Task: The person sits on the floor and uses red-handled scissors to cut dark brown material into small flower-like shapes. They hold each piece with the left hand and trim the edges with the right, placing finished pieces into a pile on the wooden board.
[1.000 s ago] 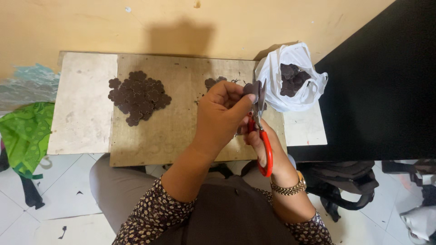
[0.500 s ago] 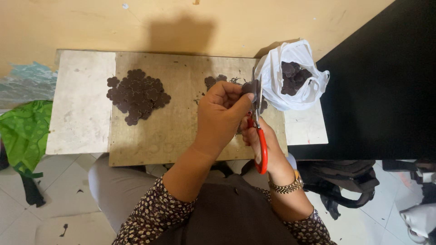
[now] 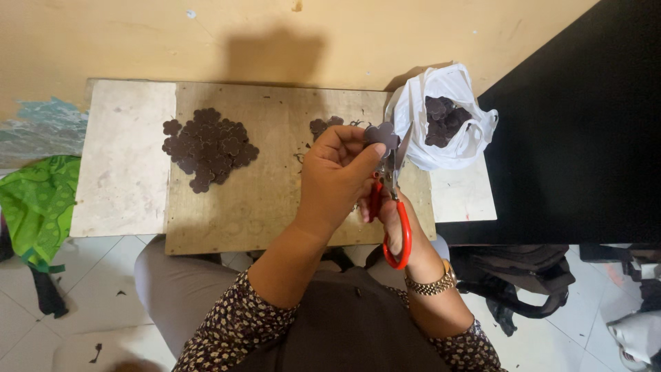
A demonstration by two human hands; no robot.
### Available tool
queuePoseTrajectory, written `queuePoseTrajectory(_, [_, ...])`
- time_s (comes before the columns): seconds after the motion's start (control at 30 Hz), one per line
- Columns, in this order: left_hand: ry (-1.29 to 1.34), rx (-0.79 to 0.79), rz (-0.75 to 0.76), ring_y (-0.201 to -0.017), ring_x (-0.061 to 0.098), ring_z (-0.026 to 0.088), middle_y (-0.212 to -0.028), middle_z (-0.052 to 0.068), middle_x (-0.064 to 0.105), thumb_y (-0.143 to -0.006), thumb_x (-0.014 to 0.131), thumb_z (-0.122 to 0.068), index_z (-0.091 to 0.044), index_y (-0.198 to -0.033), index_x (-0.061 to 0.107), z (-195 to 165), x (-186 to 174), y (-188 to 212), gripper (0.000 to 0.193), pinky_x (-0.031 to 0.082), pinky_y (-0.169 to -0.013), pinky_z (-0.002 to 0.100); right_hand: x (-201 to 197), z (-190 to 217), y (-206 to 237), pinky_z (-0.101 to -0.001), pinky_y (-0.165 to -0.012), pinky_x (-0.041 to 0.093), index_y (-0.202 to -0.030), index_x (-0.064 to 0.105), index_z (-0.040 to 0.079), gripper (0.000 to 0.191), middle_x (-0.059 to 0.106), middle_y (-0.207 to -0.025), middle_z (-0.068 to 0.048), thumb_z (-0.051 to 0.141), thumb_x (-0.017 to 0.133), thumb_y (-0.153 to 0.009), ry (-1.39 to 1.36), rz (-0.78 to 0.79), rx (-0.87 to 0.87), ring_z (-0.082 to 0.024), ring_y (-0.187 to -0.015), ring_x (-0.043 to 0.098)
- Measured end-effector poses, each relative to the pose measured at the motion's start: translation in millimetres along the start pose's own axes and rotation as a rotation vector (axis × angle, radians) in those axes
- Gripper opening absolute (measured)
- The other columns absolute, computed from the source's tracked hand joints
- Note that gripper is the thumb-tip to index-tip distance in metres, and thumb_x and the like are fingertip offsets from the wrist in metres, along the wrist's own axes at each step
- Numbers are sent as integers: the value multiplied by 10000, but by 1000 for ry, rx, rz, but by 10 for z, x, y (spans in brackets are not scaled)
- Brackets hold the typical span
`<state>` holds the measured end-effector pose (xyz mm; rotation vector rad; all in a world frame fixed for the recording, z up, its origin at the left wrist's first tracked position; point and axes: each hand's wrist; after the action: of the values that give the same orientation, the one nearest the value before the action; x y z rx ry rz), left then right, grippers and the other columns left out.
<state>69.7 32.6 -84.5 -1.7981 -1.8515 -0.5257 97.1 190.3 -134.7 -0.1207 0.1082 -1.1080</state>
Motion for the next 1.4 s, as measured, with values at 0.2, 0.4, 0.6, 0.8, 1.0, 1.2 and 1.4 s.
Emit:
queuePoseTrajectory(0.2, [-17,61,-5,-775,646,73,-916,66,708,-949,723,-27,11,-1059,619,82,-42,-18,156,544,-681,223,-37,6,-11,-269,-782,402,-1135,568,22,845,519,-907,-10,834,397,-976,12,-16,-19,-124,-841,479])
queuePoseTrajectory(0.4, [5,72,45,-912,693,110,-1008,71,730,-958,666,2,17,-1106,639,114,-97,-30,151,576,-833,257,-12,78,-2,-281,-751,425,-1217,529,30,782,525,-937,-19,763,489,-947,-3,-34,45,-131,-841,492])
queuePoseTrajectory(0.6, [-70,95,65,-880,667,101,-1015,71,703,-975,662,0,12,-1207,615,-16,-84,-30,236,559,-785,251,6,143,31,-281,-808,438,-1261,558,24,751,546,-993,-26,725,506,-997,3,40,48,-134,-900,511])
queuePoseTrajectory(0.8, [-175,62,50,-822,671,95,-997,91,672,-921,655,2,-1,-1341,502,-186,-22,44,448,554,-681,234,-5,206,17,-281,-796,451,-1294,533,11,811,572,-1074,-29,744,515,-947,64,30,61,-124,-903,505])
queuePoseTrajectory(1.0, [-153,49,59,-820,674,105,-996,118,668,-909,661,17,13,-1379,443,-237,-45,33,518,561,-699,239,-22,242,30,-272,-797,454,-1256,565,12,798,555,-1016,-24,754,491,-972,110,54,43,-124,-887,495])
queuePoseTrajectory(1.2, [-167,12,49,-795,689,105,-959,118,684,-886,673,13,19,-1360,433,-247,-35,15,531,560,-674,238,-43,294,14,-265,-767,456,-1213,554,7,771,546,-1004,-22,737,499,-971,162,54,45,-121,-868,491])
queuePoseTrajectory(1.4, [-172,19,66,-782,682,103,-942,115,685,-887,677,13,20,-1344,439,-225,-43,19,515,557,-677,231,-38,297,27,-255,-717,419,-1086,539,39,705,479,-885,-5,734,488,-985,151,72,40,-108,-798,444])
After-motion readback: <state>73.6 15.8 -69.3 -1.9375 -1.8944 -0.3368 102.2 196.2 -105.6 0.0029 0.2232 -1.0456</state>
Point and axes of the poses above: each hand's wrist, its own y-axis away from the middle knuckle, its own x-axis out of the palm, z = x × y
